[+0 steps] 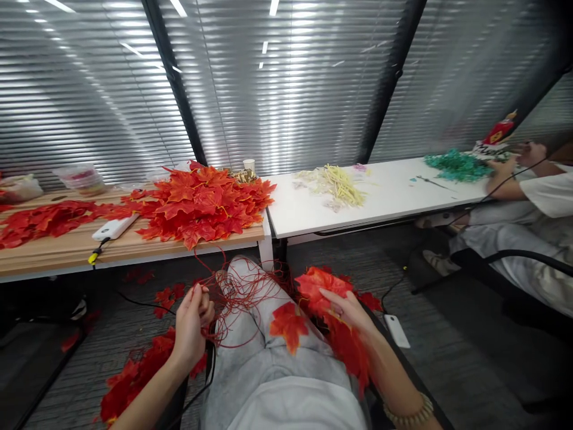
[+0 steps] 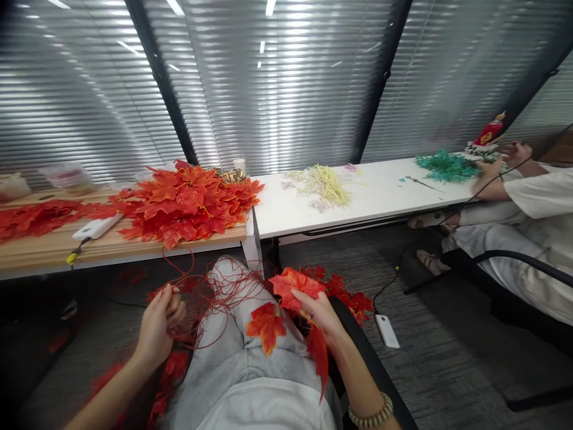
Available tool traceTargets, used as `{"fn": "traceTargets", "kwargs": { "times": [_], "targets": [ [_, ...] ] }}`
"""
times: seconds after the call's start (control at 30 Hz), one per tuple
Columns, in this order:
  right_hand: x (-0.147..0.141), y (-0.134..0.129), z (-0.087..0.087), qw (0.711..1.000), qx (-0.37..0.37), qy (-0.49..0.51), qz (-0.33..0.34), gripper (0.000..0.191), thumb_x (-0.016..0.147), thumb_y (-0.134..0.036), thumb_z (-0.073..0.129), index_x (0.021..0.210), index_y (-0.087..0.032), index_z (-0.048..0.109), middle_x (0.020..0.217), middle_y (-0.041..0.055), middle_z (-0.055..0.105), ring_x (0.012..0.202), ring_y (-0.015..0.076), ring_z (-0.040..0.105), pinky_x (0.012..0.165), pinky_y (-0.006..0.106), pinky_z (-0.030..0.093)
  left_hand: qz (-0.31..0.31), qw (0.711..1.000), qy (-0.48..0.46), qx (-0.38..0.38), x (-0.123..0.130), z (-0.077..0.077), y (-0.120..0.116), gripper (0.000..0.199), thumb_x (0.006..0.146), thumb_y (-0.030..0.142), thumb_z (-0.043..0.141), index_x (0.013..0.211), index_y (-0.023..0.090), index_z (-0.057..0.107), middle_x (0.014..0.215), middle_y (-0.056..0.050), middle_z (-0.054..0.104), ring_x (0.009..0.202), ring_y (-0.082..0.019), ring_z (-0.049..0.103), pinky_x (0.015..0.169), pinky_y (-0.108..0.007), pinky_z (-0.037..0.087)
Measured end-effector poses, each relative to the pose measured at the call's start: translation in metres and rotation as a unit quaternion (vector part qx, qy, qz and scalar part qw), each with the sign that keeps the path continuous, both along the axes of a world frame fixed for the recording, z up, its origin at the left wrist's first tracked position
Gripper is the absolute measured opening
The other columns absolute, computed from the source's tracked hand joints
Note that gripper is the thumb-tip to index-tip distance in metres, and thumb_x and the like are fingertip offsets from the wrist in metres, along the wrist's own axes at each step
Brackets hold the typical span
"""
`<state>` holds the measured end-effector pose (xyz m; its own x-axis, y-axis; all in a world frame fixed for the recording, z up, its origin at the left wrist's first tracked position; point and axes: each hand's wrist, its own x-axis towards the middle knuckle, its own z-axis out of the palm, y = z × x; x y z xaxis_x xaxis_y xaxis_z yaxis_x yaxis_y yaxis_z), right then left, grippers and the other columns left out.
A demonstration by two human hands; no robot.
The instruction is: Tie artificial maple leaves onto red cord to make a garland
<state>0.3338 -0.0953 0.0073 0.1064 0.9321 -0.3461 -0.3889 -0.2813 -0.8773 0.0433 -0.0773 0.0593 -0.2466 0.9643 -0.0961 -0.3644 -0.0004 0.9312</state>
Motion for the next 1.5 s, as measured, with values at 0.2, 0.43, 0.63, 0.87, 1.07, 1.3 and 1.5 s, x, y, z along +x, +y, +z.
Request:
{"fn": "traceTargets", "kwargs": {
  "times": [0.2, 0.43, 0.63, 0.87, 1.07, 1.3, 1.5],
  "targets": [
    [-0.017, -0.010, -0.025, 0.960, 0.120, -0.142, 0.211, 0.036, 0.074, -0.039, 0.062, 0.099, -0.015, 0.058, 0.095, 0.0056, 0.063, 0.088, 0.0160, 0.058, 0.083, 0.030, 0.045, -0.037, 0.994, -0.061, -0.085, -0.020, -0.003, 0.013, 0.018, 0.081, 0.028, 0.053, 0.071, 0.014, 0.052, 0.043, 0.011, 0.023, 0.029, -0.001, 0.017, 0.030, -0.014, 0.013],
    [-0.035, -0.017, -0.051, 0.824, 0.179, -0.422, 0.332, 0.057, 0.074, -0.036, 0.060, 0.125, -0.015, 0.048, 0.143, 0.0110, 0.025, 0.128, 0.0255, 0.031, 0.108, 0.037, 0.022, -0.095, 0.979, -0.149, -0.101, -0.034, -0.019, 0.034, 0.021, 0.089, 0.024, 0.042, 0.073, 0.014, 0.051, 0.041, 0.010, 0.022, 0.028, -0.002, 0.017, 0.030, -0.014, 0.010],
    [-0.038, -0.024, -0.066, 0.788, 0.168, -0.506, 0.308, 0.037, 0.082, -0.030, 0.049, 0.116, -0.015, 0.057, 0.135, 0.0118, 0.039, 0.116, 0.0241, 0.046, 0.101, 0.034, 0.031, -0.122, 0.982, -0.098, -0.106, -0.057, -0.036, 0.056, 0.016, 0.082, 0.030, 0.055, 0.077, 0.014, 0.053, 0.043, 0.011, 0.025, 0.029, -0.001, 0.019, 0.030, -0.011, 0.013],
    [-0.031, -0.022, -0.057, 0.788, 0.207, -0.519, 0.259, 0.022, 0.085, -0.027, 0.044, 0.088, -0.015, 0.062, 0.091, 0.0083, 0.060, 0.093, 0.0215, 0.054, 0.084, 0.033, 0.041, -0.136, 0.954, 0.124, -0.236, -0.079, -0.084, 0.060, 0.024, 0.071, 0.033, 0.066, 0.075, 0.011, 0.057, 0.068, 0.000, 0.057, 0.046, -0.005, 0.049, 0.042, -0.013, 0.037],
    [-0.031, -0.033, -0.046, 0.803, 0.245, -0.461, 0.287, 0.015, 0.082, -0.028, 0.052, 0.087, -0.016, 0.060, 0.094, 0.0066, 0.057, 0.096, 0.0186, 0.050, 0.087, 0.031, 0.040, -0.160, 0.908, 0.352, -0.159, -0.083, -0.104, 0.067, 0.032, 0.059, 0.041, 0.071, 0.065, 0.013, 0.058, 0.063, -0.001, 0.057, 0.058, -0.014, 0.053, 0.056, -0.021, 0.041],
    [-0.039, -0.037, -0.049, 0.813, 0.234, -0.446, 0.292, 0.017, 0.083, -0.028, 0.049, 0.090, -0.017, 0.059, 0.094, 0.0062, 0.059, 0.095, 0.0190, 0.053, 0.086, 0.030, 0.041, -0.165, 0.811, 0.554, -0.088, -0.078, -0.088, 0.061, 0.017, 0.063, 0.017, 0.062, 0.052, 0.018, 0.048, 0.059, -0.003, 0.051, 0.068, -0.022, 0.055, 0.068, -0.029, 0.039],
    [-0.034, -0.035, -0.036, 0.838, 0.250, -0.410, 0.259, 0.021, 0.087, -0.027, 0.044, 0.097, -0.016, 0.058, 0.095, 0.0067, 0.059, 0.090, 0.0172, 0.056, 0.085, 0.029, 0.043, -0.173, 0.764, 0.618, -0.060, -0.051, -0.044, 0.017, 0.019, 0.064, 0.008, 0.053, 0.050, 0.018, 0.048, 0.058, -0.007, 0.053, 0.071, -0.029, 0.059, 0.070, -0.039, 0.041]
  ]
}}
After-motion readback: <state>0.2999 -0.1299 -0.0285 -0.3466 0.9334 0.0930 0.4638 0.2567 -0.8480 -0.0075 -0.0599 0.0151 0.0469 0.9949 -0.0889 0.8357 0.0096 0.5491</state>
